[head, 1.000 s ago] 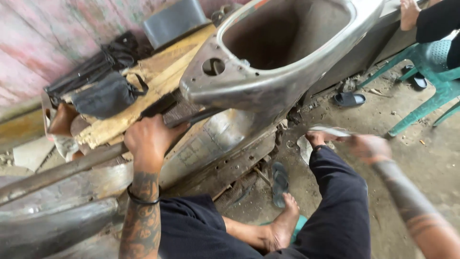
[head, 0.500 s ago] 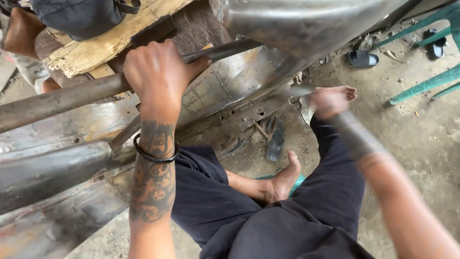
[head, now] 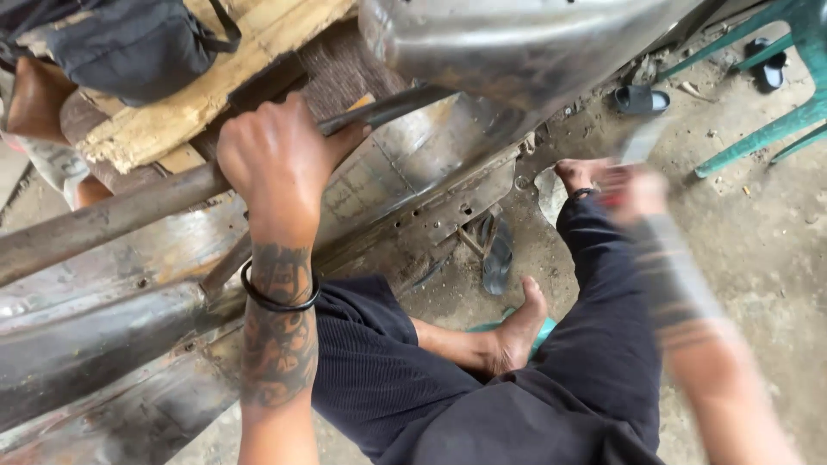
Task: Using a scraper and wire brush to clean rust and debris from a motorcycle frame.
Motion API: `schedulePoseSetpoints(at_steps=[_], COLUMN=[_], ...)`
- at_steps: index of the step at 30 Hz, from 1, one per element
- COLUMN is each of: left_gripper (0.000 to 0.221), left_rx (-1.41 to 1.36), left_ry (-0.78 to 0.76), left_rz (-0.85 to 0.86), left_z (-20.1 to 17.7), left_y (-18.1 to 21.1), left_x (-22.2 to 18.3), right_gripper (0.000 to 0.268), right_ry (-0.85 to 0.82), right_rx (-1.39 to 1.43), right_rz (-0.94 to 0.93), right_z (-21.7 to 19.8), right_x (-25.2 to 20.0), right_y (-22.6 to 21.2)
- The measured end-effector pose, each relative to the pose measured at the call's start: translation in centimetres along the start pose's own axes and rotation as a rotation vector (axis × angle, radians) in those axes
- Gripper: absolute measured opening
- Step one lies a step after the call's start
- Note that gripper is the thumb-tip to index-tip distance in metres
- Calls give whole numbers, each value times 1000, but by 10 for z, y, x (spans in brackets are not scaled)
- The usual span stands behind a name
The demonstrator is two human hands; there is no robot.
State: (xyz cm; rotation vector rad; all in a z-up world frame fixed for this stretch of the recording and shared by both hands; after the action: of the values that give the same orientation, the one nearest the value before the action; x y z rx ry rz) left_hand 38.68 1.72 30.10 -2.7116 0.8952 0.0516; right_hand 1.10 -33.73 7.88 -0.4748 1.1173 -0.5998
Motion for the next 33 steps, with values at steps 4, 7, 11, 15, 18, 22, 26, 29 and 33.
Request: schedulePoseSetpoints(at_steps=[4, 7, 11, 15, 18, 22, 26, 29, 33], left_gripper=[83, 37, 86, 92, 88, 90, 87, 87, 90], left_rx=[-50, 1, -304, -336, -283, -287, -240, -235, -268], left_ry=[20, -90, -7, -26, 21, 55, 60, 71, 68], left_rz=[1, -22, 5, -11, 31, 37, 46, 52, 50], left_z=[-3, 1, -1, 2, -3, -3, -5, -2, 0], left_y=[-4, -6, -14, -13, -8, -8, -6, -8, -11], left_x=[-3, -6, -8, -7, -10, -7, -6, -4, -5], right_gripper=[32, 41, 20, 21, 23, 20, 22, 24, 33], right_ry=[-132, -214, -123, -159, -234, -193, -158, -188, -173], right_rx=[-389, 16, 52, -85, -46, -21, -77, -36, -132], right_rz=[83, 42, -13, 89, 80, 25, 43, 6, 58], right_z=[95, 110, 53, 40, 55, 91, 74, 71, 101], right_x=[31, 71, 178, 135, 142, 83, 106, 134, 44], right_y=[196, 221, 186, 236, 189, 190, 215, 187, 217])
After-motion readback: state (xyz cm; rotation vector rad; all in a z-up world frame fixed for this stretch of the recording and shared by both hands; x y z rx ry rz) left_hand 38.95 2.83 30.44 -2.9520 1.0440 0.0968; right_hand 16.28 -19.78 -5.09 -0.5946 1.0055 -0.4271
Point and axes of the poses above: each hand's wrist, its own x-axis towards the middle knuckle, its own z-axis out of the palm, y = z × x, the point moved 7 cm from there along x, towards the middle knuckle, and after that the axes turned 11 degrees about -y, right-handed, at the moved point
